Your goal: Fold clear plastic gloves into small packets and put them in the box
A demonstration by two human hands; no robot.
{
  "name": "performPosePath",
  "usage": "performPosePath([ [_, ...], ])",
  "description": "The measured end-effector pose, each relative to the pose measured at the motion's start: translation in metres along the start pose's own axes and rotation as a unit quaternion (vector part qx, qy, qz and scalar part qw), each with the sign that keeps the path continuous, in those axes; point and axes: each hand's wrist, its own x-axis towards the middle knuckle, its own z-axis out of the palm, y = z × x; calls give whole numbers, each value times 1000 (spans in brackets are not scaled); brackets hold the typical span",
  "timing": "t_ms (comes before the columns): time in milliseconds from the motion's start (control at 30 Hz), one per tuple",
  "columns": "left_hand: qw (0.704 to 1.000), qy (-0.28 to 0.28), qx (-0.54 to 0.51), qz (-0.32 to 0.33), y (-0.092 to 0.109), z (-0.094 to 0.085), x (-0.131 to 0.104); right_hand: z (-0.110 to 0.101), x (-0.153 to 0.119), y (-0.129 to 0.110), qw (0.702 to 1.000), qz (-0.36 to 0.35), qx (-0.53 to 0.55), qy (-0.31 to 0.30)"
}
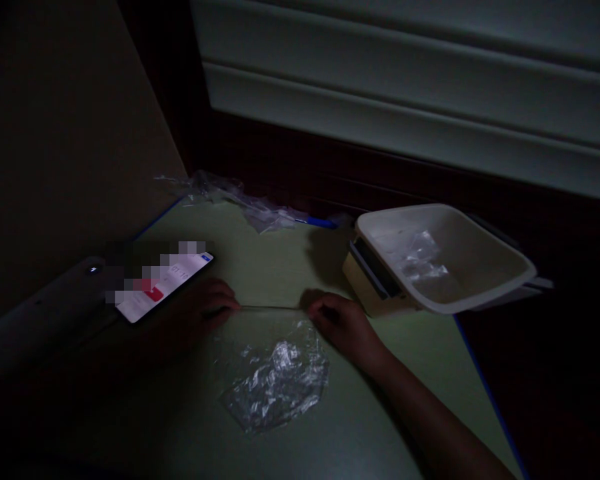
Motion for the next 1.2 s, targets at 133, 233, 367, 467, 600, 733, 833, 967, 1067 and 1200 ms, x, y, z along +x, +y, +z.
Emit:
performPosePath([
  [133, 999, -16, 16, 40, -1, -3, -3, -3, -2, -2, 996, -73, -47, -7],
  [233, 995, -50, 43, 68, 1, -10, -3, -3, -3, -1, 990, -118, -76, -9],
  [367, 973, -136, 147, 118, 8, -20, -3, -4, -6, -1, 982, -129, -135, -7],
  [467, 955, -150, 206, 151, 11, -20, -4, -7, -7, -10, 971, -125, -203, -13],
  [600, 948, -112, 212, 208, 10, -13, -6, -1, -3, -36, 938, -188, -288, -38],
  [733, 940, -133, 214, 230, 7, -11, -7, 21, 5, -57, 894, -291, -320, -119],
  [833, 942, -137, 201, 229, 5, -12, -8, 33, 9, -57, 875, -311, -337, -155],
  [967, 944, -119, 194, 240, 1, -11, -9, 22, 3, -40, 879, -288, -343, -161],
  [1067, 940, -116, 203, 249, -2, -10, -9, 2, -8, -26, 898, -246, -331, -154],
  [1200, 936, -119, 211, 255, -1, -11, -9, -17, -17, -16, 940, -172, -263, -135],
])
